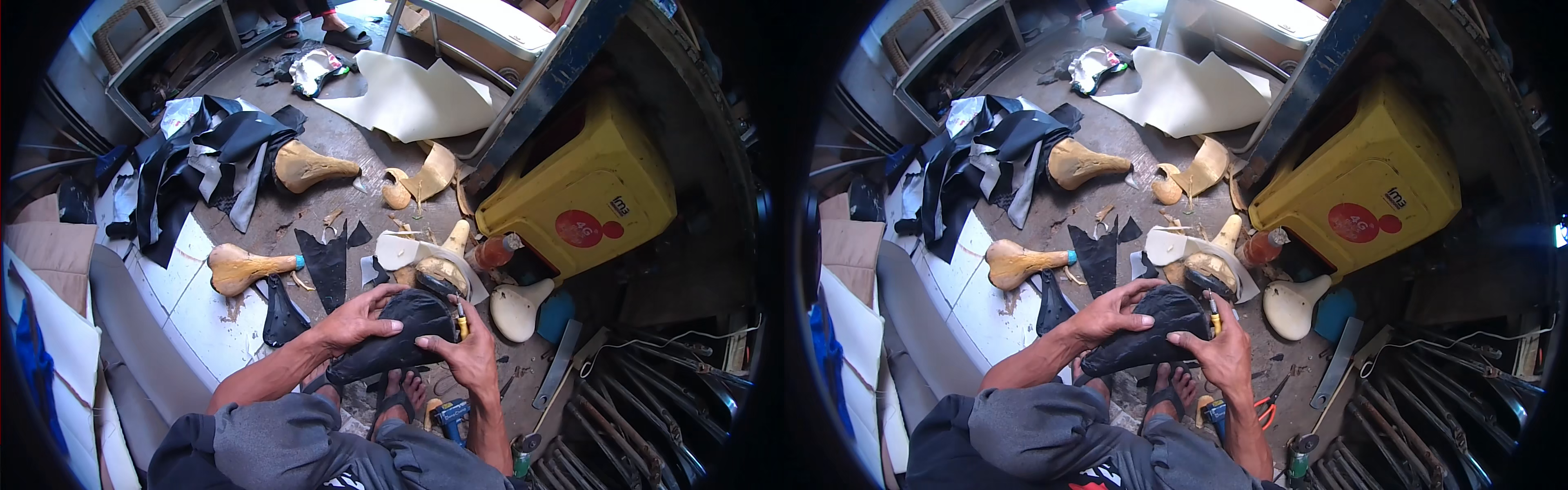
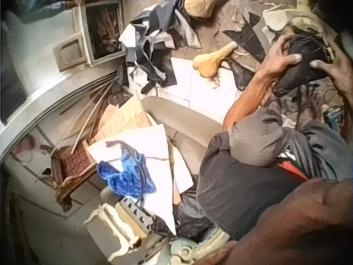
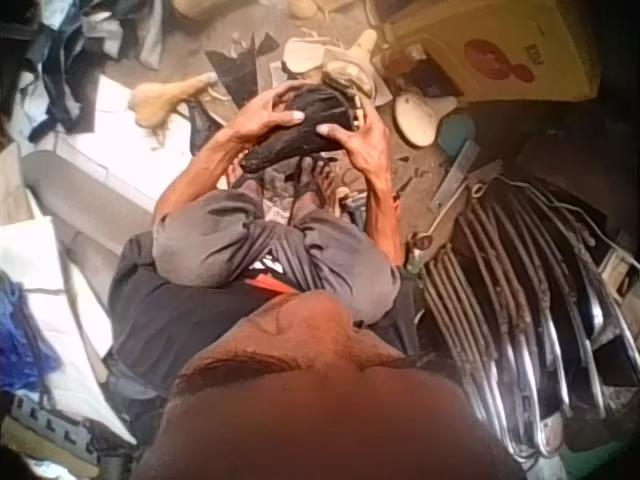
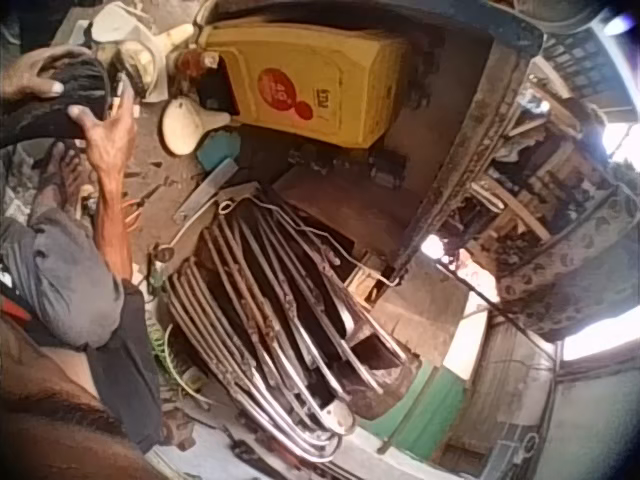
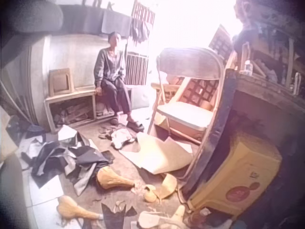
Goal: The person reupholsters a bicycle seat by stretching black fabric over the seat frame, applying adhesive with a small brush, and trimming the excess fabric with shears.
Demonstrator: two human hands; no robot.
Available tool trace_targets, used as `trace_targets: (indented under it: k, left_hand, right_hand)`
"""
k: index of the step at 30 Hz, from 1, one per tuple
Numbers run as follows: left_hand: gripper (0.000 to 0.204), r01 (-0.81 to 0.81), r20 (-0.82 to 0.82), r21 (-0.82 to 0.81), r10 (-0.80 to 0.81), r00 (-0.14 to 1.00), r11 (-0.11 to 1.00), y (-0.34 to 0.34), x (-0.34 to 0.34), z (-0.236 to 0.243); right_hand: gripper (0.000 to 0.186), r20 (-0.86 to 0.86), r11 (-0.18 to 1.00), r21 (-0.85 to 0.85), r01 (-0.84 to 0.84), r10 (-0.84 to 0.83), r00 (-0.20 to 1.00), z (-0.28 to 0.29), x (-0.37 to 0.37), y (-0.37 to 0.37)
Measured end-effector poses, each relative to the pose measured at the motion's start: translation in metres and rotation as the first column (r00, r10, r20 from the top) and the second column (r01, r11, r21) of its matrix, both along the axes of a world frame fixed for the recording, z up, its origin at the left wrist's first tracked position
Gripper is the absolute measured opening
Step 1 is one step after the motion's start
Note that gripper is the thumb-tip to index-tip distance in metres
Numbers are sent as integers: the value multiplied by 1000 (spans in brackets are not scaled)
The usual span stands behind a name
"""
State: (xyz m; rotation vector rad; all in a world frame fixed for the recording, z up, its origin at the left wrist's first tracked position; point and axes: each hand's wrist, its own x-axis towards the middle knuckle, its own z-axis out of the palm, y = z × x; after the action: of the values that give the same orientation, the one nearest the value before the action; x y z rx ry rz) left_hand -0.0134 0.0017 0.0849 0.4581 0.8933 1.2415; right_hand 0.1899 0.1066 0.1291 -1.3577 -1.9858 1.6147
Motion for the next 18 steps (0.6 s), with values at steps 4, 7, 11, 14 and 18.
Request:
trace_targets:
  k: [4,7,11,14,18]
  left_hand:
    - [67,-15,-210,102,37,977,995,-2,2,12]
    - [51,4,-489,369,191,851,929,-3,0,20]
    - [41,184,-717,656,529,454,732,-6,-1,20]
    - [37,203,-676,736,692,252,646,-9,-2,15]
    - [35,225,-622,775,777,98,591,-16,-4,10]
  right_hand:
    - [63,-79,986,169,-13,27,996,8,-2,-6]
    - [48,-125,905,425,-29,91,988,-4,10,-11]
    - [48,-176,572,819,-40,317,932,-5,9,0]
    - [41,-136,507,861,-46,316,939,3,4,-5]
    - [43,-143,485,873,-45,343,928,3,2,-8]
